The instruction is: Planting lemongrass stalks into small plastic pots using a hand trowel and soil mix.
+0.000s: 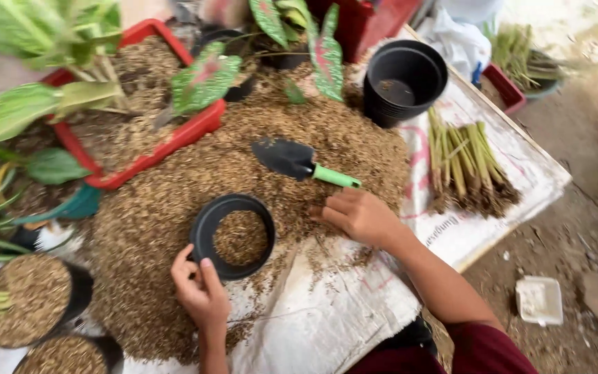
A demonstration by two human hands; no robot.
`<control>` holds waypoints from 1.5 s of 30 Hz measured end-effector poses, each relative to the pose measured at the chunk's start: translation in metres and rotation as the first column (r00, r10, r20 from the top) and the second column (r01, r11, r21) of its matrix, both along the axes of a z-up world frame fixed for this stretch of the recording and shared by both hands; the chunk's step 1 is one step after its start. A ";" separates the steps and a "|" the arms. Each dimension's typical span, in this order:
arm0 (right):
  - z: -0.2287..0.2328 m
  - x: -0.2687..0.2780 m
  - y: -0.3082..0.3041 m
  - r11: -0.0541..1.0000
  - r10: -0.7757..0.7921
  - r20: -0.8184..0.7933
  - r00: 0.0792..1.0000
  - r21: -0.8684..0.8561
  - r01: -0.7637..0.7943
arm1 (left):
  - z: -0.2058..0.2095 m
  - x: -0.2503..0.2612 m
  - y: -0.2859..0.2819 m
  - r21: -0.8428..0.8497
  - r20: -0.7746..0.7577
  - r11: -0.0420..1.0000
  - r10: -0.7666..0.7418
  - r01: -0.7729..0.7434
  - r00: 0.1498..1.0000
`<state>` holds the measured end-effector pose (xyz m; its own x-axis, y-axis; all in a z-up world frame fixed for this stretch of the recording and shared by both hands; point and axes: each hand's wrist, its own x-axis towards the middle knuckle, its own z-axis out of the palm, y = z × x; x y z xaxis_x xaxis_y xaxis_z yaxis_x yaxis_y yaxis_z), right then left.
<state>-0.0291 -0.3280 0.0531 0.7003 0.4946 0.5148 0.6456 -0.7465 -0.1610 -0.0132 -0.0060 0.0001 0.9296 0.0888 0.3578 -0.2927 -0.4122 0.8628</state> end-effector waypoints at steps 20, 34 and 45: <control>0.022 -0.066 -0.179 0.191 -0.703 -0.708 -0.063 -0.273 0.943 | -0.015 0.003 0.001 0.177 0.048 0.983 0.028 -0.036 0.998; -0.010 -0.051 -0.182 0.070 -0.823 -0.525 -0.217 -0.473 0.878 | -0.010 0.001 0.001 0.209 0.032 0.977 0.038 -0.043 0.999; 0.014 -0.051 -0.175 0.209 -0.714 -0.699 -0.047 -0.276 0.938 | -0.012 0.002 0.003 0.188 0.025 0.982 0.003 -0.008 1.000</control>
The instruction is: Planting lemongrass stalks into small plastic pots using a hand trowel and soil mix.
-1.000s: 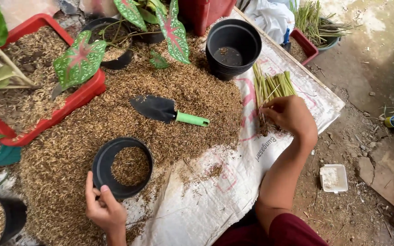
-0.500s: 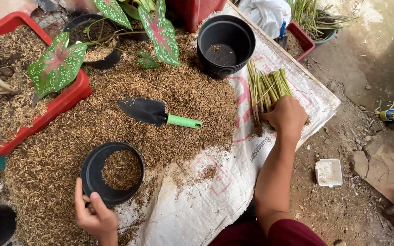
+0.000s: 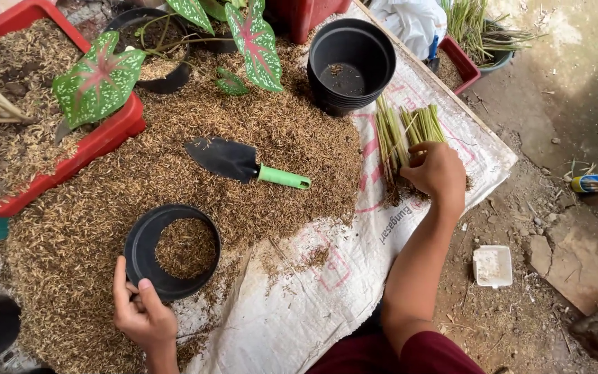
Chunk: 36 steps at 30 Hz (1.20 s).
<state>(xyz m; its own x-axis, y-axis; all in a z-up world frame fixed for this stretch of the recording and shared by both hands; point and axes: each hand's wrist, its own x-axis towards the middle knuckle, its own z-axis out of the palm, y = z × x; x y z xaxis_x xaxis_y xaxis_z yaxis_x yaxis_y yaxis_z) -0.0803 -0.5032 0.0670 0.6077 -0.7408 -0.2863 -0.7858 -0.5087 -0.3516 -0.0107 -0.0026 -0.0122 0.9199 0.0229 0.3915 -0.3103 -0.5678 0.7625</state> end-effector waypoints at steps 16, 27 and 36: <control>0.020 -0.010 0.005 0.967 0.142 0.619 0.772 0.080 -0.241 | 0.008 -0.002 -0.005 -0.043 -0.034 0.999 0.000 -0.002 0.999; 0.025 0.012 0.043 0.571 0.301 0.846 0.440 0.210 -0.794 | -0.001 0.001 -0.002 -0.071 -0.028 0.997 -0.017 0.015 0.999; 0.029 0.058 0.144 0.419 0.308 0.874 0.376 0.230 -0.878 | -0.035 0.006 0.011 -0.270 -0.059 0.963 -0.035 0.017 0.998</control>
